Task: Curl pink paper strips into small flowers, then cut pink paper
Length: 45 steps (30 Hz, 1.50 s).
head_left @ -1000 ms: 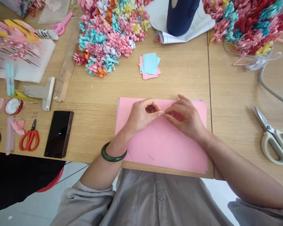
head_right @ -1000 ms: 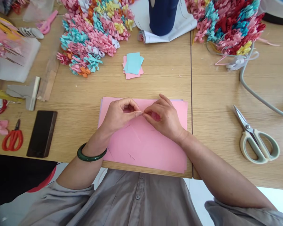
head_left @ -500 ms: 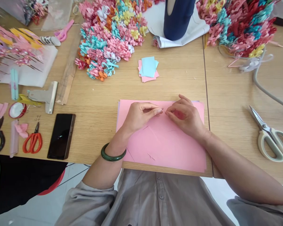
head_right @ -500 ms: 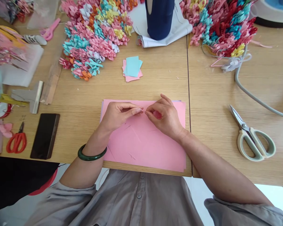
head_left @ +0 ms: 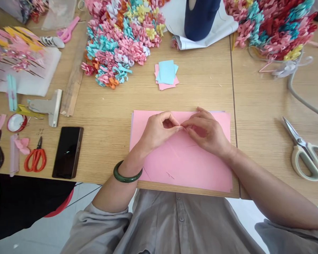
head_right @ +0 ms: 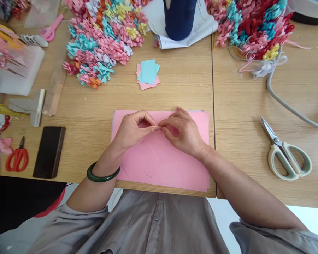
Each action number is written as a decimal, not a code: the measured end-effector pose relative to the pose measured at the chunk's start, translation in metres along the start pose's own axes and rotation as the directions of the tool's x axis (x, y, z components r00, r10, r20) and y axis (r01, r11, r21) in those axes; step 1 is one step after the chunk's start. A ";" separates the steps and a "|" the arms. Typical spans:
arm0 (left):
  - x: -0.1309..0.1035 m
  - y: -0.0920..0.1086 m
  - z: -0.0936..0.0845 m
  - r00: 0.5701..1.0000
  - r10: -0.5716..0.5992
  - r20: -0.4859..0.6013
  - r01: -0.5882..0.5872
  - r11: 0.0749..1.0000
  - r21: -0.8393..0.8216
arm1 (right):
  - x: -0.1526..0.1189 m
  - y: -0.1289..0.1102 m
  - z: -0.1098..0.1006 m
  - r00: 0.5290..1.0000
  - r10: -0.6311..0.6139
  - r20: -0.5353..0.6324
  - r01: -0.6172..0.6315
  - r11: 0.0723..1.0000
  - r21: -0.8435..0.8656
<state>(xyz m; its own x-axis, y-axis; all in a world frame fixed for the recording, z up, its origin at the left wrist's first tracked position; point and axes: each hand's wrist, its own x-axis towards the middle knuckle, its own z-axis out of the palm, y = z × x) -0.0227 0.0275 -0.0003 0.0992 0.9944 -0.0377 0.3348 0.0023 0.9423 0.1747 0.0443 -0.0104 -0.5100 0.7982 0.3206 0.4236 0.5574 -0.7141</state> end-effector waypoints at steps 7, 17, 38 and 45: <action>0.001 0.003 0.000 1.000 -0.011 -0.006 0.010 0.998 -0.066 | 0.000 0.003 0.002 1.000 0.000 -0.027 -0.001 1.000 -0.016; 0.001 0.008 -0.011 0.986 -0.043 0.160 0.069 0.985 -0.160 | 0.003 -0.001 -0.003 0.991 0.105 -0.084 -0.105 0.994 0.008; 0.000 0.000 0.006 1.000 -0.011 -0.028 0.007 0.990 -0.143 | 0.000 0.003 0.002 0.998 0.013 -0.060 -0.013 1.000 -0.014; -0.001 -0.001 0.008 0.999 0.021 -0.026 -0.025 0.990 -0.142 | 0.000 0.000 0.001 0.997 0.069 -0.037 -0.067 0.997 0.047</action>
<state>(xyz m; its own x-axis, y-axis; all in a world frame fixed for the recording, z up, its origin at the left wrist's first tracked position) -0.0155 0.0260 -0.0040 0.0818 0.9966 -0.0090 0.1960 -0.0072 0.9806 0.1744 0.0443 -0.0110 -0.4520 0.8424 0.2934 0.4209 0.4914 -0.7625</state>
